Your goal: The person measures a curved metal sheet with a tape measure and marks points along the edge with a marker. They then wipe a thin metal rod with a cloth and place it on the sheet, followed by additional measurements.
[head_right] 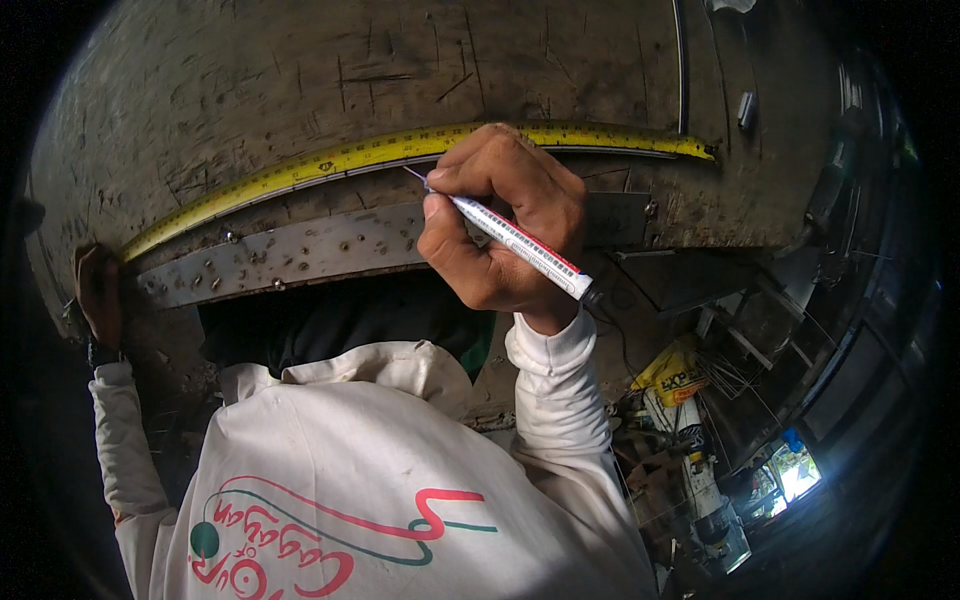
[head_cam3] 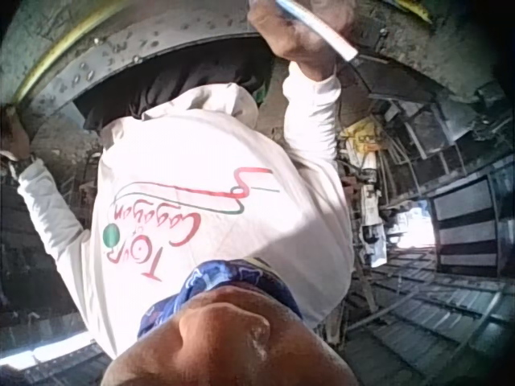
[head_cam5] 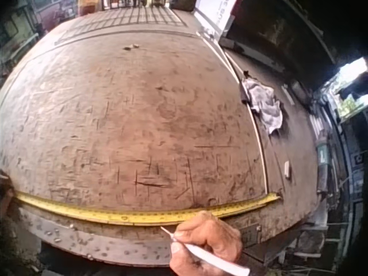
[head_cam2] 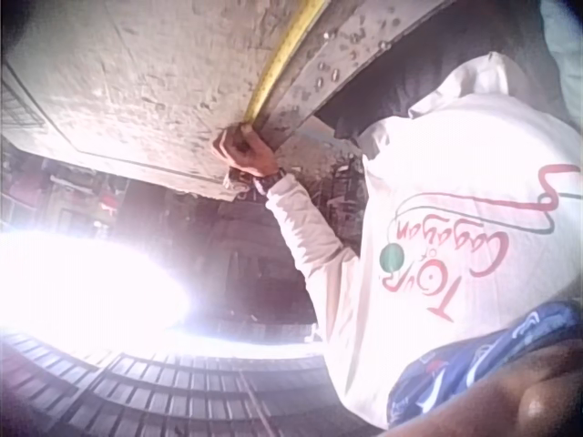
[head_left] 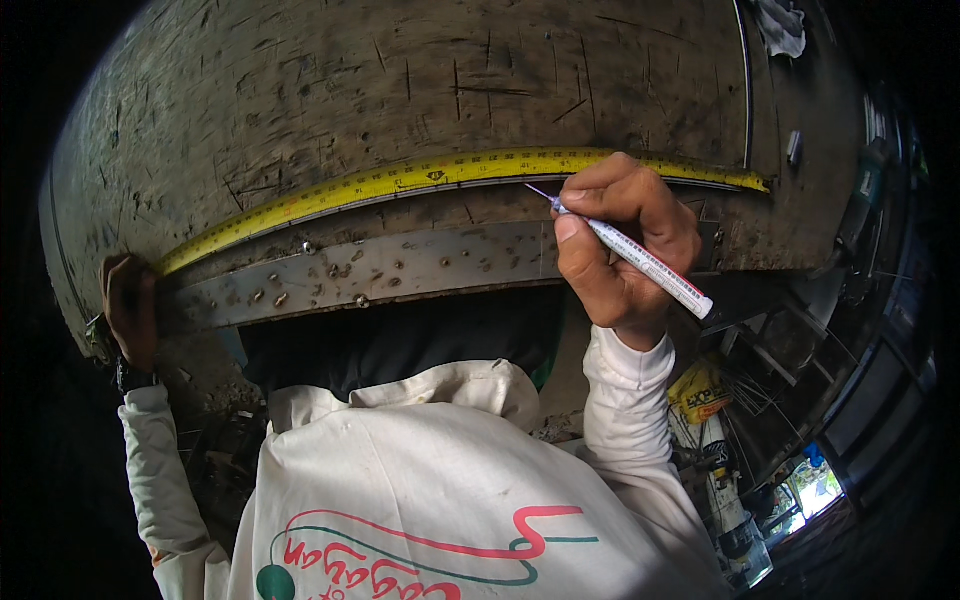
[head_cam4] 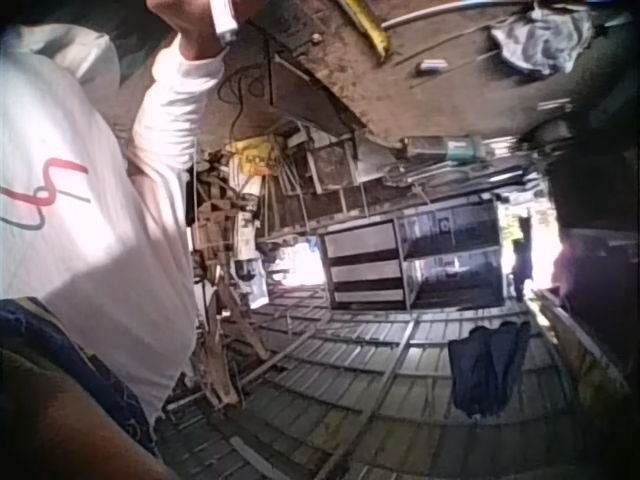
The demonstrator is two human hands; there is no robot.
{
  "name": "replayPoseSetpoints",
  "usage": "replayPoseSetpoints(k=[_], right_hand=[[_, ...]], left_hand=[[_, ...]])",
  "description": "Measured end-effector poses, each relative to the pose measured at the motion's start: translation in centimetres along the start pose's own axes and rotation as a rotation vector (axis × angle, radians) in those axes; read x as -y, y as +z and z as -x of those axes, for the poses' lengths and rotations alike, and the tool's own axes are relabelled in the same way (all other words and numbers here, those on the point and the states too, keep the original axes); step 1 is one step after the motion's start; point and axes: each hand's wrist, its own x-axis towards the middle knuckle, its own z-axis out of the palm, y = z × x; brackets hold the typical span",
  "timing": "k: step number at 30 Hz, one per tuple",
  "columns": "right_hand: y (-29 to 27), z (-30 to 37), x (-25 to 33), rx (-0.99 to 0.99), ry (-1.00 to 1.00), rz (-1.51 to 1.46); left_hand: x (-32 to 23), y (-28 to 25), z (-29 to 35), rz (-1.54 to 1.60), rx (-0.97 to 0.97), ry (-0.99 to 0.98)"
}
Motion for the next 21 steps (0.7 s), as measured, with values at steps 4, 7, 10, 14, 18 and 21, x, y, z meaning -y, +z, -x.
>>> replayPoseSetpoints(k=[4,7,10,14,18,21], right_hand=[[-0.25,-0.30,-0.36,0.026,-0.057,0.049],[-0.26,-0.30,-0.59,0.050,-0.100,0.071],[-0.54,-0.27,-0.79,0.092,-0.138,0.082],[-0.15,-0.32,-0.56,0.039,-0.094,0.085],[-0.05,-0.46,-0.24,0.028,-0.079,0.104],[0.06,-0.29,-0.34,0.007,-0.072,0.068]], left_hand=[[-0.37,0.12,0.07,-0.021,-0.012,-0.038],[-0.23,0.01,0.10,-0.035,-0.005,-0.021],[-0.11,-0.13,0.24,-0.011,0.007,-0.030],[-0.42,-0.07,-0.11,0.016,0.001,-0.014],[-0.47,-0.27,0.00,-0.008,0.013,-0.004],[-0.50,-0.08,-0.10,0.013,0.002,-0.002]])
